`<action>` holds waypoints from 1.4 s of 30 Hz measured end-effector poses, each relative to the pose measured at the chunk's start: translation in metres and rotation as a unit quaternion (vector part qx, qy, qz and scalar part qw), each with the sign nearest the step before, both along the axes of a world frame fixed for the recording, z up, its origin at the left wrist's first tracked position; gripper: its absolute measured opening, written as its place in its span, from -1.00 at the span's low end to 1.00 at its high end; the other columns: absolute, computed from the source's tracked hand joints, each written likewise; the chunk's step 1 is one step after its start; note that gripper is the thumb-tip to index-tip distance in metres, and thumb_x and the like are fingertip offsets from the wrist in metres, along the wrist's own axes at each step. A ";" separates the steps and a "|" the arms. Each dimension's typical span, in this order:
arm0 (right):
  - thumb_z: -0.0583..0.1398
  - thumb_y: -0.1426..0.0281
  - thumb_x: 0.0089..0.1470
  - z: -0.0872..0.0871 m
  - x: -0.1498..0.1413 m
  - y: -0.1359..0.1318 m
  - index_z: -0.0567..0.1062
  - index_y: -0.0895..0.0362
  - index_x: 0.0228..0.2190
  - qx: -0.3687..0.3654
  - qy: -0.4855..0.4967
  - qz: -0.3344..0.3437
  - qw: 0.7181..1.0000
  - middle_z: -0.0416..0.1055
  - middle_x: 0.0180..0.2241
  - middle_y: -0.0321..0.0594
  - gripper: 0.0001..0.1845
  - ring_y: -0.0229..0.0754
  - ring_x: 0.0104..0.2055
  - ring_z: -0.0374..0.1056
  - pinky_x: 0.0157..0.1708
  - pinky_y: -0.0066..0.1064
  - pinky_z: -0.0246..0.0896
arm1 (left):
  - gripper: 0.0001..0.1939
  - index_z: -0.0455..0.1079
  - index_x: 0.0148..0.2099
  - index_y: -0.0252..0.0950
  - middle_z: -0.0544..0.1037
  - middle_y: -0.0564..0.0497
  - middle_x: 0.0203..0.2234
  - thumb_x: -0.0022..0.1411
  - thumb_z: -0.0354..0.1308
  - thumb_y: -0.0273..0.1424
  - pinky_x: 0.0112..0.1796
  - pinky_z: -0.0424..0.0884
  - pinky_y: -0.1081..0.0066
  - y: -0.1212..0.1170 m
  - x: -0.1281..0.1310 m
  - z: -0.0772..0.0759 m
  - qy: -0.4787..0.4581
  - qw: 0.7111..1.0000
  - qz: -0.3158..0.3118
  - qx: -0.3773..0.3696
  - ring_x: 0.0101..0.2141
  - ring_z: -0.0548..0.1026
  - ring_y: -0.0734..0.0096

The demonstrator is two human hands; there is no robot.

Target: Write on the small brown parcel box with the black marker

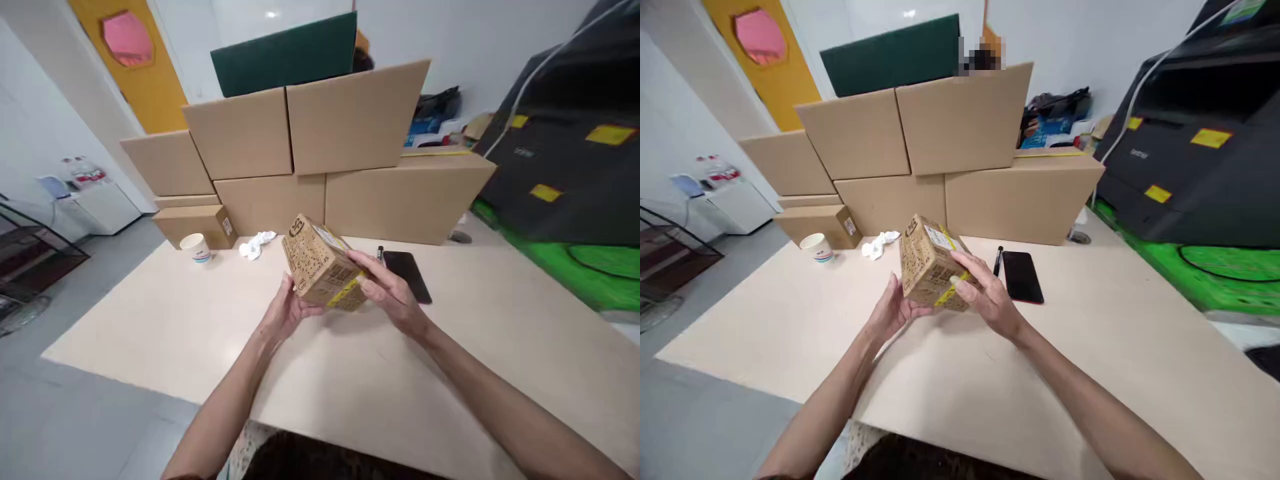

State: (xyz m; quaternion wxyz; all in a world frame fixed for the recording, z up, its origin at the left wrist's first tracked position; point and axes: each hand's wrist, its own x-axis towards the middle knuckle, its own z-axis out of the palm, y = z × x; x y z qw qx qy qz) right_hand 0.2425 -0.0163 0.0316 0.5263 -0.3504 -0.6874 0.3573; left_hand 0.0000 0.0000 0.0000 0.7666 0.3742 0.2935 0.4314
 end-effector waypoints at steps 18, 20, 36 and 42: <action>0.27 0.06 0.18 0.030 0.000 -0.025 0.40 -0.28 0.22 -0.031 0.193 0.072 0.978 0.31 0.34 -0.29 -0.42 0.11 0.45 0.06 0.17 0.06 0.32 | -0.10 0.14 0.46 -0.04 0.07 -0.01 0.48 0.18 0.27 0.12 0.40 -0.04 0.09 -0.008 -0.010 0.004 0.004 0.946 0.128 0.298 0.47 -0.06 -0.04; 0.26 0.08 0.20 0.033 0.000 -0.026 0.40 -0.29 0.22 -0.019 0.193 0.071 0.979 0.29 0.35 -0.30 -0.44 0.09 0.46 0.04 0.15 0.03 0.35 | -0.06 0.12 0.47 -0.08 0.11 -0.04 0.47 0.17 0.26 0.15 0.39 0.01 0.08 -0.010 -0.011 0.006 0.001 0.951 0.117 0.287 0.46 0.00 -0.05; 0.16 -0.09 0.24 -0.007 -0.006 0.006 0.36 -0.08 0.29 -0.120 0.040 -0.025 0.992 0.16 0.42 -0.24 -0.30 0.06 0.51 -0.07 0.49 0.03 -0.27 | -0.23 0.36 0.30 -0.22 0.49 -0.20 0.22 0.26 0.11 0.20 0.18 0.38 0.06 -0.002 -0.001 -0.018 0.128 0.970 0.057 0.197 0.26 0.38 -0.07; 0.13 0.00 0.30 -0.001 -0.002 -0.007 0.30 -0.10 0.33 -0.099 0.046 0.047 0.993 0.15 0.43 -0.24 -0.35 0.08 0.50 -0.05 0.46 0.06 -0.15 | -0.01 0.39 0.24 -0.28 0.70 -0.17 -0.19 0.04 0.12 0.38 -0.38 0.53 0.32 0.001 -0.005 0.000 0.149 0.975 0.151 0.063 -0.28 0.66 0.10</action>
